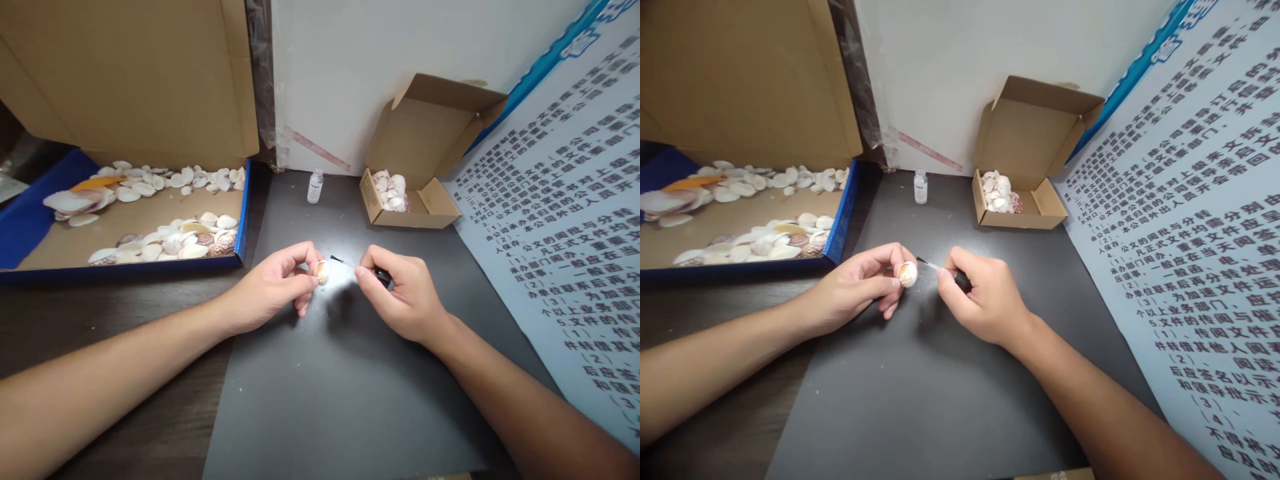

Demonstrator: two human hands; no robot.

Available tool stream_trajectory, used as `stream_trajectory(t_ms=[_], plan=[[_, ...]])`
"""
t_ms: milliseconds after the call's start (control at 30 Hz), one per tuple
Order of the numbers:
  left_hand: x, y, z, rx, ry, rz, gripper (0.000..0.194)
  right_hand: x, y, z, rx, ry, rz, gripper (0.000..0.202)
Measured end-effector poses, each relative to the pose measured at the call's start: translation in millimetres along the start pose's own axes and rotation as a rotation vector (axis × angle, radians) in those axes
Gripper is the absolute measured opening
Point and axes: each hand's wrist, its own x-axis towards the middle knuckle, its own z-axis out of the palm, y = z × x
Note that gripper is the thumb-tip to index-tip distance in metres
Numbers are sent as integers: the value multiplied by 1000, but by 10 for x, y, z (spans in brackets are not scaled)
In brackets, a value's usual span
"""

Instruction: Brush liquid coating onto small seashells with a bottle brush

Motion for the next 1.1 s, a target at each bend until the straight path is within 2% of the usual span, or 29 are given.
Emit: stream_trajectory(t_ms=[133,233,367,533,600,733,800,933,1100], plan=[[0,0,5,12,-4,-2,16,-3,-12,-5,76,-62,-84,23],[0,-8,6,15,-6,-3,15,-10,-7,10,36,-82,-56,22],[3,-15,4,15,0,7,14,-7,5,7,-46,-17,7,23],[14,-10,2,31,3,0,14,-15,-16,0,59,-76,-96,22],[14,-10,-5,38,-1,-4,14,-17,-14,6,37,-95,-77,22],[9,-19,-14,44,-11,1,12,-7,9,3,-56,-20,15,23],[6,-22,-12,47,-8,1,12,-7,6,-3,-28,-7,-11,23],[4,-21,-5,47,-1,-7,13,-19,-21,2,32,-68,-87,22],[9,-27,-11,27,-2,6,13,-11,-12,7,-80,-7,12,23]])
